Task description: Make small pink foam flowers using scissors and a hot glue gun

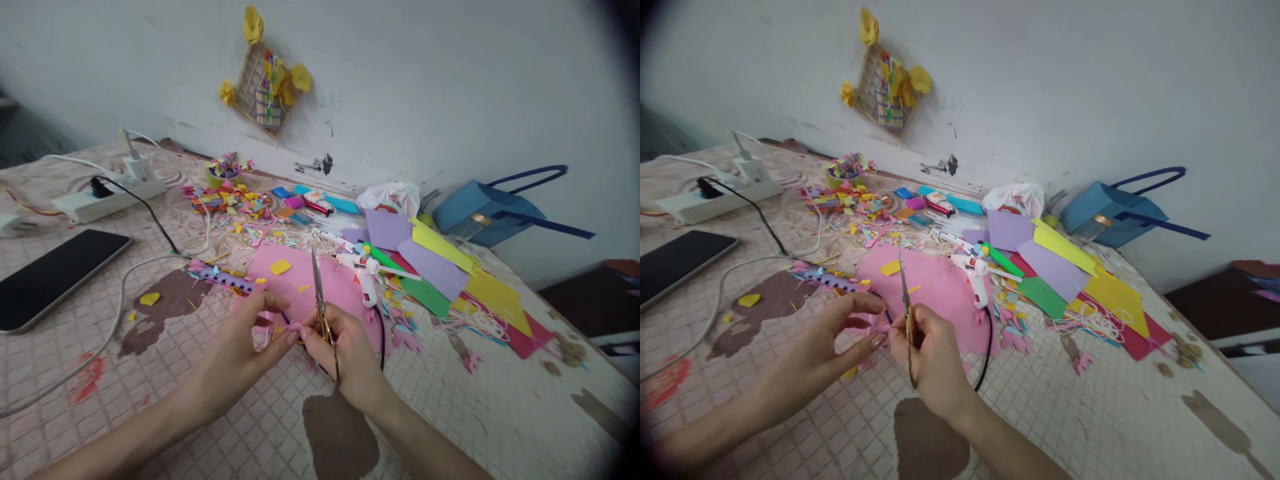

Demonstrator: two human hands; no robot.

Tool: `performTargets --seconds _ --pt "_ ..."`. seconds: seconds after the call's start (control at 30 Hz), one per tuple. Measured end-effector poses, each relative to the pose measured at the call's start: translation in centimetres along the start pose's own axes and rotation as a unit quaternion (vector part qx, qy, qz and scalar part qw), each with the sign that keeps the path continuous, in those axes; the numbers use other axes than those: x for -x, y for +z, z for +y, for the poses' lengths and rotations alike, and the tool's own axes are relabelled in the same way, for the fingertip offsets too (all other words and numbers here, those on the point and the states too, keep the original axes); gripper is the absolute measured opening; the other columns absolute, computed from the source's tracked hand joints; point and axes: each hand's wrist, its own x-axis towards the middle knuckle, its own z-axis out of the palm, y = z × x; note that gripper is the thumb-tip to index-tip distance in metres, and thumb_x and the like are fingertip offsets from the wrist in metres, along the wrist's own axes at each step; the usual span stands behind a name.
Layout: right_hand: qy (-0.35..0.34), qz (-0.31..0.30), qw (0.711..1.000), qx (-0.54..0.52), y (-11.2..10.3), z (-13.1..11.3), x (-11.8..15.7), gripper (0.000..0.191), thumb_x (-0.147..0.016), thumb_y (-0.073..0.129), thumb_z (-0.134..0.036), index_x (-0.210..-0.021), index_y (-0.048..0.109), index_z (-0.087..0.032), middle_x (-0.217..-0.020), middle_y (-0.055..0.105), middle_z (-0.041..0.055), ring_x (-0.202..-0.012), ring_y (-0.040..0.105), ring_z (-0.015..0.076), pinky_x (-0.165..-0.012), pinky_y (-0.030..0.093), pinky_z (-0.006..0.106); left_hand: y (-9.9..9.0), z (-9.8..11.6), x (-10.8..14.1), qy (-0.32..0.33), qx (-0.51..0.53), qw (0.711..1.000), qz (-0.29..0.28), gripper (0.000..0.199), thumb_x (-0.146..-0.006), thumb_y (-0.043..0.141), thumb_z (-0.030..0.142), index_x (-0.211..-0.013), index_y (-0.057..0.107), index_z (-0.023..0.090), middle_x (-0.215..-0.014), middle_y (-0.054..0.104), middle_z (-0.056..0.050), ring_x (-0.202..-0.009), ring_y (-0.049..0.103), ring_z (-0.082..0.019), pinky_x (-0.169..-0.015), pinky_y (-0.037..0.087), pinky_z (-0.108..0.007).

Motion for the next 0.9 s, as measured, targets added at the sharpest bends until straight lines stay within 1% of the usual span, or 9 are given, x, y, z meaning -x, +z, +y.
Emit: performTargets --seconds 0.1,0.17,0.23,0.33,0.47,0.57,0.63,0.77,0.9 --pt "0.006 -0.002 1.0 -0.004 -0.3 -0.2 0.0 0.008 -0.073 0.053 -0.023 -0.07 0.053 -0.016 -0.059 0.045 -0.0029 -0.054 0.04 0.0109 -0.05 0.032 0.022 0.1 0.1 -0.1 -0.041 0.056 0.997 -0.044 0.014 -0.082 0.056 0.032 -0.086 0.055 0.018 -0.088 0.059 -0.004 -0.082 0.057 -0.019 -0.074 0.046 -0.033" --pt "0.007 -0.005 1.0 -0.009 -0.4 -0.3 0.0 0.007 -0.072 0.054 -0.022 -0.07 0.052 -0.015 -0.058 0.044 -0.0033 -0.053 0.039 0.0107 -0.05 0.032 0.021 0.1 0.2 -0.2 -0.069 0.092 0.991 -0.072 0.018 -0.082 0.054 0.035 -0.08 0.056 0.017 -0.078 0.058 -0.002 -0.071 0.056 -0.017 -0.064 0.046 -0.029" --pt "0.008 -0.01 1.0 -0.01 -0.4 -0.4 -0.1 0.007 -0.071 0.054 -0.021 -0.069 0.052 -0.015 -0.057 0.043 -0.0039 -0.052 0.038 0.0102 -0.049 0.031 0.021 0.0 0.2 -0.4 -0.095 0.114 0.985 -0.085 0.022 -0.081 0.055 0.037 -0.077 0.056 0.016 -0.073 0.055 -0.001 -0.061 0.052 -0.015 -0.054 0.043 -0.026" --pt "0.012 -0.016 1.0 -0.005 -0.3 -0.3 -0.2 0.007 -0.071 0.055 -0.018 -0.067 0.052 -0.015 -0.056 0.041 -0.0043 -0.051 0.036 0.0095 -0.047 0.029 0.021 -0.2 0.2 -0.4 -0.121 0.132 0.98 -0.087 0.024 -0.079 0.057 0.039 -0.073 0.056 0.016 -0.066 0.052 0.002 -0.055 0.048 -0.012 -0.05 0.038 -0.023" --pt "0.008 -0.013 0.999 -0.044 -0.1 0.0 0.0 0.014 -0.077 0.057 -0.026 -0.071 0.05 -0.015 -0.057 0.042 -0.0047 -0.05 0.037 0.0089 -0.047 0.03 0.02 -0.1 0.3 -0.1 -0.145 0.189 0.969 -0.063 0.023 -0.079 0.06 0.036 -0.067 0.057 0.017 -0.061 0.053 0.003 -0.058 0.048 -0.013 -0.054 0.038 -0.023" --pt "-0.007 0.0 0.996 -0.089 0.4 0.5 0.7 0.026 -0.087 0.046 -0.038 -0.071 0.045 -0.018 -0.054 0.037 -0.0066 -0.048 0.034 0.0085 -0.046 0.029 0.02 0.3 0.4 0.1 -0.155 0.271 0.95 -0.025 0.017 -0.08 0.06 0.033 -0.071 0.059 0.018 -0.069 0.06 0.002 -0.069 0.054 -0.014 -0.066 0.041 -0.025" --pt "-0.014 -0.012 0.995 -0.096 0.8 1.0 1.3 0.032 -0.09 0.04 -0.043 -0.068 0.041 -0.019 -0.052 0.032 -0.0075 -0.047 0.031 0.0085 -0.045 0.028 0.021 0.5 0.4 0.1 -0.155 0.329 0.931 -0.005 0.016 -0.081 0.06 0.032 -0.072 0.059 0.018 -0.074 0.062 0.001 -0.074 0.056 -0.014 -0.072 0.042 -0.026" --pt "-0.013 -0.041 0.996 -0.078 1.8 1.7 2.7 0.034 -0.088 0.041 -0.047 -0.069 0.039 -0.019 -0.058 0.028 -0.0065 -0.051 0.026 0.0095 -0.046 0.026 0.022 0.7 0.4 0.0 -0.148 0.404 0.902 0.041 0.017 -0.081 0.061 0.029 -0.069 0.059 0.017 -0.075 0.062 0.001 -0.076 0.055 -0.013 -0.078 0.042 -0.026" --pt "-0.022 -0.026 0.998 -0.06 2.5 2.3 3.7 0.038 -0.087 0.039 -0.052 -0.068 0.041 -0.019 -0.06 0.028 -0.0049 -0.055 0.028 0.0107 -0.048 0.026 0.022 0.7 0.4 -0.2 -0.136 0.445 0.882 0.068 0.016 -0.08 0.063 0.026 -0.067 0.059 0.017 -0.076 0.062 0.002 -0.078 0.056 -0.012 -0.082 0.042 -0.026"
